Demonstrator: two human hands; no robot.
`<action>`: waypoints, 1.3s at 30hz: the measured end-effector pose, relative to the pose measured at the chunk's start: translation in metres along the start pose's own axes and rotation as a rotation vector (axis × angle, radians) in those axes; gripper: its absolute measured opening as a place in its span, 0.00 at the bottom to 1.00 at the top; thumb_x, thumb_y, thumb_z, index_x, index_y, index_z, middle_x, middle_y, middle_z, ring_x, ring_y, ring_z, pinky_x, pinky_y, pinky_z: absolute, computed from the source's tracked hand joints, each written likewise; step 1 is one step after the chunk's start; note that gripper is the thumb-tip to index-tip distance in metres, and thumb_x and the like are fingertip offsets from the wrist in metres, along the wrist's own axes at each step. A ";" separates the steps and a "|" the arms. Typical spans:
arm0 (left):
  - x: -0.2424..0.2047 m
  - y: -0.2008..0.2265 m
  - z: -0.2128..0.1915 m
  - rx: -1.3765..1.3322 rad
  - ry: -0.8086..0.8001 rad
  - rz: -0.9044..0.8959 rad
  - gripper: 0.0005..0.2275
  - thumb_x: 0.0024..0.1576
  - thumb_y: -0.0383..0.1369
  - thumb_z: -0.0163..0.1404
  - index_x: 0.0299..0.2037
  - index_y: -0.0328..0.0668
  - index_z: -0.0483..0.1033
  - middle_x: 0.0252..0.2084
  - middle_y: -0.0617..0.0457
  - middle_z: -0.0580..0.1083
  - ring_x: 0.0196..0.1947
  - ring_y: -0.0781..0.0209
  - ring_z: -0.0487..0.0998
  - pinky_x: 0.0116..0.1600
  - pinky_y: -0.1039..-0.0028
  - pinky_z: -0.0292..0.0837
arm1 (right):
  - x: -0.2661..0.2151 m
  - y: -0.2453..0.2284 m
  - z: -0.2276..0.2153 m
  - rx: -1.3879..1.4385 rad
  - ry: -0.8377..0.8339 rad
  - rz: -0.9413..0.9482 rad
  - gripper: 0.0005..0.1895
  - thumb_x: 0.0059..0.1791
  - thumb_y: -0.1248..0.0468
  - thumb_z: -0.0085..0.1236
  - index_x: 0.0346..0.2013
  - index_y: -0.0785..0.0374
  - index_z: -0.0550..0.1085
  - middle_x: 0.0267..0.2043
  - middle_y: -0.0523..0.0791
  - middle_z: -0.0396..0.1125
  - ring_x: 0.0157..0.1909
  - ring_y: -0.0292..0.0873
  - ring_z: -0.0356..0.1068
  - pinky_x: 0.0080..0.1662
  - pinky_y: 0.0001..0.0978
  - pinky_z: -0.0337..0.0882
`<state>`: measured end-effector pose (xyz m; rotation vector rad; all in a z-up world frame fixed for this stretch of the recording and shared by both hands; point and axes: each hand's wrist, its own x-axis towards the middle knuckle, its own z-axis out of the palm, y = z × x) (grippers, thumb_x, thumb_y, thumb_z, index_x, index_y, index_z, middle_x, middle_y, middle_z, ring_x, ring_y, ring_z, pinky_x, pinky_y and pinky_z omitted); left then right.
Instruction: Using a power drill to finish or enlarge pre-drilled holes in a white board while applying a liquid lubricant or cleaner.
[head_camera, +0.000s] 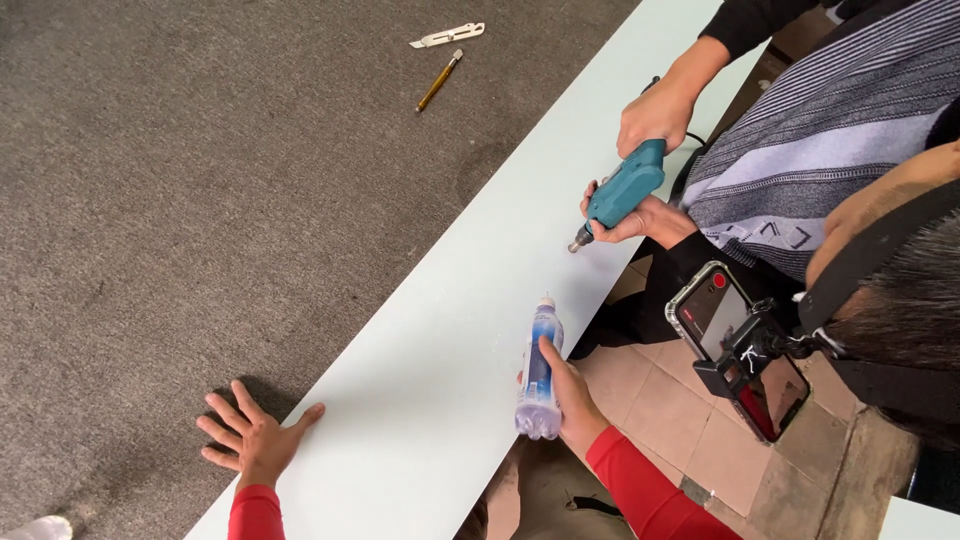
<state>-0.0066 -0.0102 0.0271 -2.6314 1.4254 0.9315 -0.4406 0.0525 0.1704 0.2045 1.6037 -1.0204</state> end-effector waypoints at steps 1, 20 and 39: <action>-0.001 0.001 -0.001 0.002 0.000 0.002 0.72 0.32 0.71 0.61 0.85 0.60 0.26 0.87 0.54 0.18 0.84 0.43 0.12 0.79 0.36 0.10 | 0.008 -0.004 -0.004 0.002 0.000 0.000 0.23 0.55 0.44 0.63 0.46 0.62 0.75 0.32 0.54 0.74 0.29 0.50 0.72 0.34 0.43 0.72; -0.002 0.003 -0.003 0.050 -0.021 -0.019 0.72 0.33 0.72 0.58 0.85 0.62 0.23 0.87 0.54 0.16 0.84 0.43 0.11 0.79 0.37 0.10 | 0.077 -0.065 -0.007 0.152 0.028 -0.022 0.27 0.55 0.42 0.60 0.62 0.55 0.76 0.42 0.49 0.73 0.41 0.46 0.75 0.44 0.39 0.74; -0.008 0.010 -0.011 0.018 -0.042 -0.017 0.71 0.35 0.71 0.59 0.85 0.61 0.23 0.87 0.55 0.15 0.84 0.44 0.10 0.79 0.37 0.09 | 0.091 -0.068 0.001 0.152 -0.035 0.011 0.24 0.57 0.44 0.59 0.60 0.55 0.75 0.40 0.51 0.75 0.39 0.46 0.75 0.41 0.38 0.74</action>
